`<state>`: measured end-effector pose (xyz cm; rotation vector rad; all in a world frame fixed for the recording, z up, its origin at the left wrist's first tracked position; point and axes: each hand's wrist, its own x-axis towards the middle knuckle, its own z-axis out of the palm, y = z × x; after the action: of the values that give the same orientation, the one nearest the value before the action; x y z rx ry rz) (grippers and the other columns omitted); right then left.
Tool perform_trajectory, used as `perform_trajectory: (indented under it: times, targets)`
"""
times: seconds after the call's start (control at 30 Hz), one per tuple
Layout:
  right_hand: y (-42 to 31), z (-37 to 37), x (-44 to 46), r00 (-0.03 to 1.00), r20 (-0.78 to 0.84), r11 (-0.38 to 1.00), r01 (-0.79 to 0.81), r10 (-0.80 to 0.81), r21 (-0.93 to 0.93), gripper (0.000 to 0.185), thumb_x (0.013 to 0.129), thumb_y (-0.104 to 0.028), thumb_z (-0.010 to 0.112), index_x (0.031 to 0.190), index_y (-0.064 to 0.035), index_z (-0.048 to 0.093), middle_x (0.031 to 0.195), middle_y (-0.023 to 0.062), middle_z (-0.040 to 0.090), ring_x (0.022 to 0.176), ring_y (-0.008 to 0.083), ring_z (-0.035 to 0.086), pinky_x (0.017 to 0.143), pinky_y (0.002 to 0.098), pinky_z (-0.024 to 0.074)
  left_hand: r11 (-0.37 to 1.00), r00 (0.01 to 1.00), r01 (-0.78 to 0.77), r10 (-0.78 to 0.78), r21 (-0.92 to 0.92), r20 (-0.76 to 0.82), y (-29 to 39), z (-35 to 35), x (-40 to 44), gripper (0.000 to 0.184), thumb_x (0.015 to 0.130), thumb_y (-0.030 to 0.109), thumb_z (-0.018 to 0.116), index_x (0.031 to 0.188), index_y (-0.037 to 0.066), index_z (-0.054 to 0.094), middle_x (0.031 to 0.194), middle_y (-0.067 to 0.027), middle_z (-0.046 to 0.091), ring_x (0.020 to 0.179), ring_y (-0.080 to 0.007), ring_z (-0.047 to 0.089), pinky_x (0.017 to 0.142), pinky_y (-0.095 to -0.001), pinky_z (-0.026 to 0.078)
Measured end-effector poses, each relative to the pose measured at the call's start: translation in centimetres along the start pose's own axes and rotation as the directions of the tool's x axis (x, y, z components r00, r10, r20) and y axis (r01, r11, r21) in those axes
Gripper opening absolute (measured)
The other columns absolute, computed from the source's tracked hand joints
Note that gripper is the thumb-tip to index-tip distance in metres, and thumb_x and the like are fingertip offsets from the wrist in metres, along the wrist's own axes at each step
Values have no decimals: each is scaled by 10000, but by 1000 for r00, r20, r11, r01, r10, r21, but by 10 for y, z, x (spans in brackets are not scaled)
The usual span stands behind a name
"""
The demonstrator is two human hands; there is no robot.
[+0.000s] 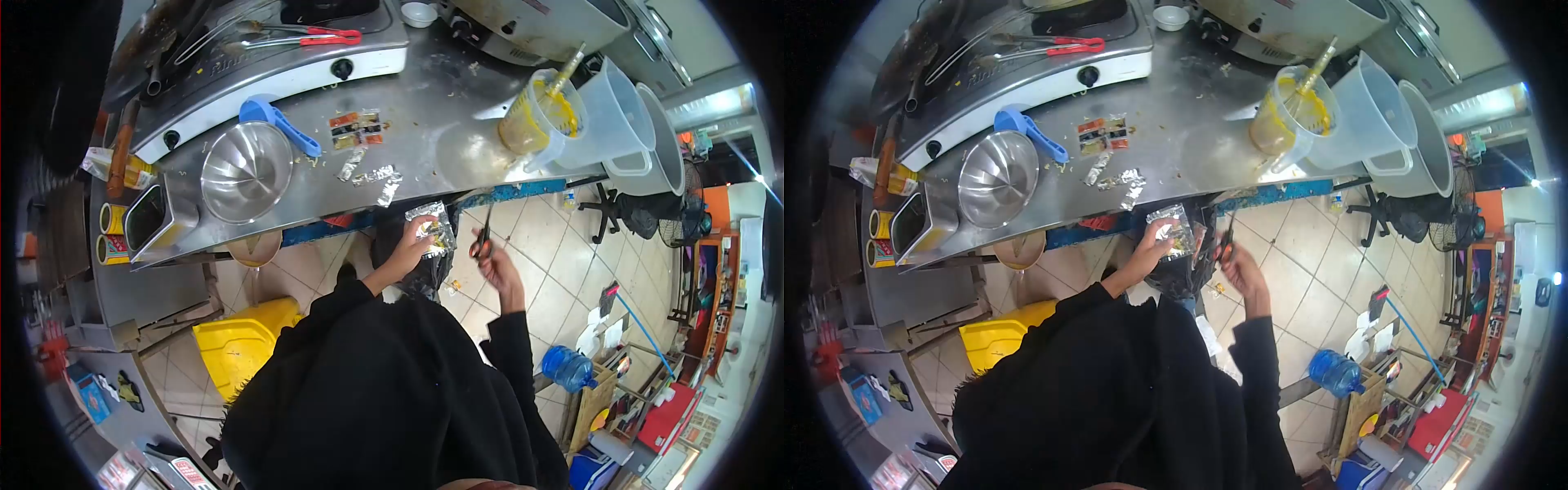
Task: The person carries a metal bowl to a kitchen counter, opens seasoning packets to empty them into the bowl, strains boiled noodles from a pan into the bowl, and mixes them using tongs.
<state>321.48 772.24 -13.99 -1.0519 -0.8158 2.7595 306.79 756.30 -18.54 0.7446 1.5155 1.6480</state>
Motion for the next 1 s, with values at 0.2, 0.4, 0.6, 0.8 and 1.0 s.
perform_trajectory:
  times: [0.2, 0.4, 0.6, 0.8, 1.0]
  targets:
    - [54, -77, -52, 999, 15, 776, 49, -51, -629, 346, 756, -169, 579, 1038, -57, 413, 787, 29, 478, 672, 128, 532, 642, 261, 467, 997, 990, 64, -69, -48, -126, -18, 64, 2, 257, 772, 54, 471, 1021, 80, 409, 1007, -82, 394, 970, -193, 335, 869, -291, 273]
    - [50, -110, -54, 988, 145, 761, 60, 46, -646, 350, 708, -194, 648, 974, -63, 462, 756, -6, 492, 620, 73, 475, 563, 213, 386, 997, 988, 76, -74, 9, -134, -63, 98, -4, 235, 770, 63, 486, 992, 72, 410, 992, -80, 379, 981, -186, 335, 871, -284, 265]
    - [47, -122, -43, 972, 191, 738, 27, 138, -674, 327, 735, -236, 621, 988, -74, 491, 709, -8, 491, 579, 74, 502, 522, 218, 426, 987, 988, 113, -100, 117, -115, -74, 116, -19, 257, 788, 88, 472, 1020, 85, 364, 987, -35, 372, 931, -117, 378, 818, -248, 326]
    - [49, -137, -45, 957, 197, 759, -35, 213, -650, 315, 734, -326, 612, 924, -89, 526, 600, -37, 459, 471, 65, 470, 431, 186, 380, 971, 987, 124, -99, 205, -127, -83, 116, -23, 275, 784, 77, 491, 1021, 89, 351, 974, -50, 368, 938, -126, 365, 820, -260, 326]
    - [54, -141, -36, 960, 182, 766, -49, 214, -641, 310, 740, -380, 591, 872, -111, 509, 555, -48, 432, 439, 82, 478, 418, 196, 386, 917, 988, 118, -70, 381, -137, -90, 116, -18, 310, 767, 79, 519, 1024, 89, 346, 999, -66, 369, 958, -135, 366, 817, -270, 342]
